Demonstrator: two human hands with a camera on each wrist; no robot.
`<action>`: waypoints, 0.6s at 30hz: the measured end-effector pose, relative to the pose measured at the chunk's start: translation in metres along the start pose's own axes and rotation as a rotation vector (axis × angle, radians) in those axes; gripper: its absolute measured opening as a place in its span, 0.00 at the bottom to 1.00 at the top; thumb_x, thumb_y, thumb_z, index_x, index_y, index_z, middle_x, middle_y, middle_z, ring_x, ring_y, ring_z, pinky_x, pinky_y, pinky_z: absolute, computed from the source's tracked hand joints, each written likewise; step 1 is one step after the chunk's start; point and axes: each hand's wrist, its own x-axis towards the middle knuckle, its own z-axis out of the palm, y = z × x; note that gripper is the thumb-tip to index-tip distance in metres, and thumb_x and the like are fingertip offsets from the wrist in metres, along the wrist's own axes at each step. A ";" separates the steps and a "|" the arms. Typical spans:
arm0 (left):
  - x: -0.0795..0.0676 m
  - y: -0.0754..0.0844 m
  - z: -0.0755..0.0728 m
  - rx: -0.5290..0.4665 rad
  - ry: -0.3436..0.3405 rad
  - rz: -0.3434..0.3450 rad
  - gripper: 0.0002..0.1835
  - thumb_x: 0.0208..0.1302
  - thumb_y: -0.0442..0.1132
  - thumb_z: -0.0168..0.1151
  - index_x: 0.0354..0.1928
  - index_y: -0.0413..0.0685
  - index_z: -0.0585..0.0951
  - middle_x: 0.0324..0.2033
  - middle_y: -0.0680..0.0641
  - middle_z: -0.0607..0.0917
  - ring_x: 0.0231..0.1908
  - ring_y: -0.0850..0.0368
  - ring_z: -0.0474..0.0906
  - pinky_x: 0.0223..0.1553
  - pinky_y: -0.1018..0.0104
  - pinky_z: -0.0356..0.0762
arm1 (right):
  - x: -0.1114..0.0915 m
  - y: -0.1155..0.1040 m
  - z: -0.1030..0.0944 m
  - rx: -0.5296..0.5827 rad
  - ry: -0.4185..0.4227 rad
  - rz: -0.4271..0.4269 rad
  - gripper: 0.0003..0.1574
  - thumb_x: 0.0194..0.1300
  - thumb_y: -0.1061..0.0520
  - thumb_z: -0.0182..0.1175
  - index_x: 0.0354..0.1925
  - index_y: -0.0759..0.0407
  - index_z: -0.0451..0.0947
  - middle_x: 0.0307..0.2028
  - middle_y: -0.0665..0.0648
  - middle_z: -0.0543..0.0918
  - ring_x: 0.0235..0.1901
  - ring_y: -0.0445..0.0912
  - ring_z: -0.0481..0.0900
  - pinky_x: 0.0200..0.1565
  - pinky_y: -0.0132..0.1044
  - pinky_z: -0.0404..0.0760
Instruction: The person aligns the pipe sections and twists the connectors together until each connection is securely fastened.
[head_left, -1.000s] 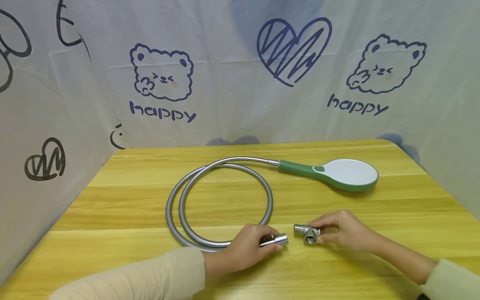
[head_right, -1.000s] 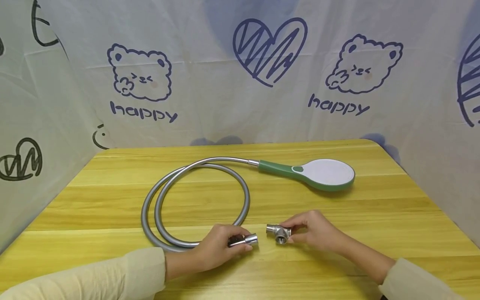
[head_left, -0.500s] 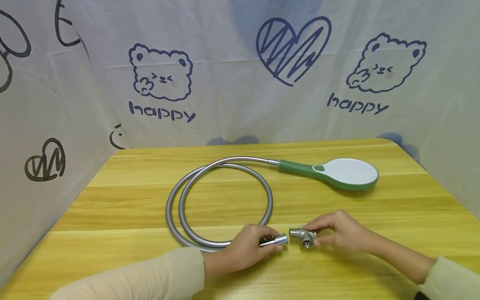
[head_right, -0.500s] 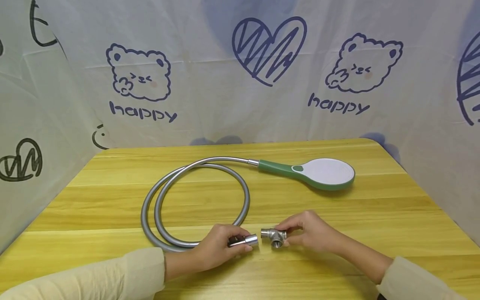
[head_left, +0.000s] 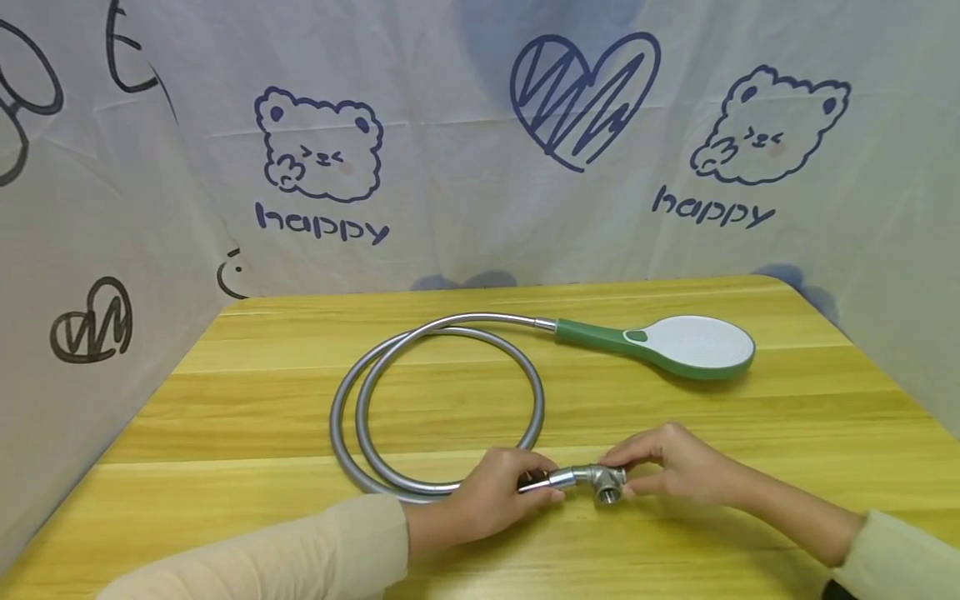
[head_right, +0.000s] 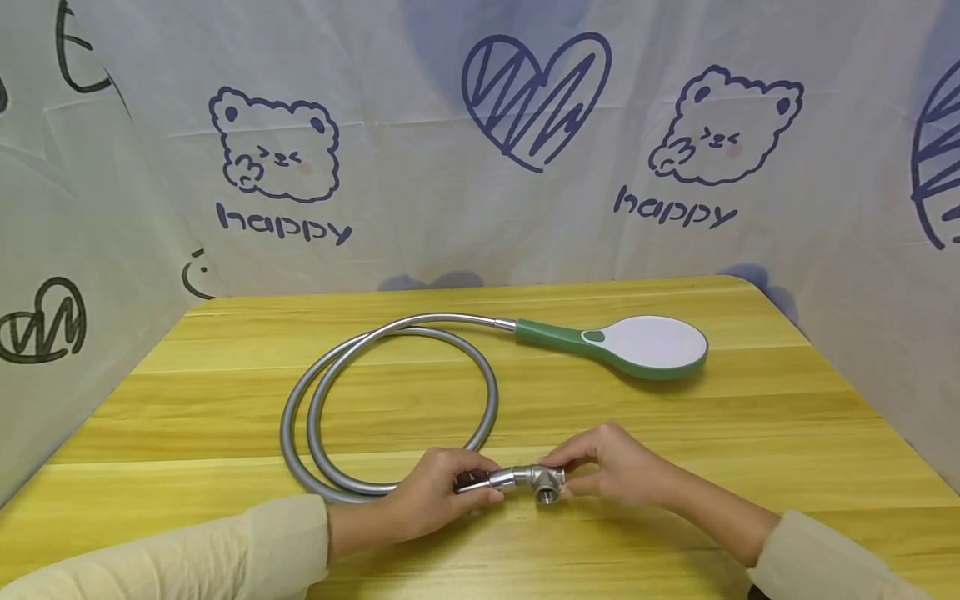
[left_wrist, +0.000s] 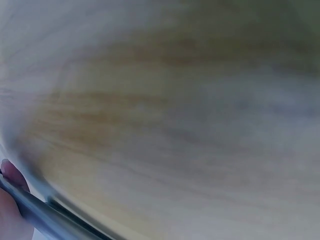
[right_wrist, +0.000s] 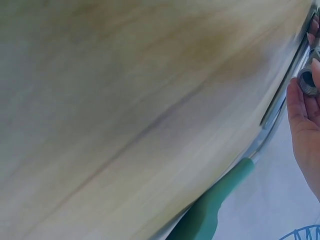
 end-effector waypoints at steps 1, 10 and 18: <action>0.000 0.000 0.000 0.000 0.000 0.000 0.11 0.59 0.42 0.63 0.39 0.42 0.84 0.29 0.49 0.85 0.25 0.74 0.70 0.28 0.81 0.71 | 0.001 0.000 0.000 0.001 -0.005 -0.002 0.19 0.55 0.57 0.65 0.45 0.66 0.81 0.43 0.62 0.85 0.42 0.34 0.81 0.45 0.31 0.80; 0.000 0.001 0.000 -0.007 -0.004 0.007 0.11 0.59 0.41 0.64 0.39 0.41 0.84 0.29 0.48 0.85 0.24 0.75 0.70 0.27 0.81 0.72 | 0.005 0.003 -0.003 0.072 -0.071 -0.028 0.21 0.57 0.57 0.64 0.47 0.69 0.80 0.43 0.65 0.84 0.41 0.35 0.81 0.46 0.31 0.80; 0.000 0.000 0.001 -0.060 0.003 -0.004 0.12 0.58 0.40 0.64 0.39 0.39 0.83 0.28 0.46 0.86 0.21 0.76 0.70 0.23 0.81 0.72 | 0.006 0.010 -0.003 0.154 -0.105 -0.040 0.21 0.58 0.59 0.63 0.47 0.72 0.78 0.42 0.67 0.84 0.40 0.36 0.81 0.45 0.32 0.80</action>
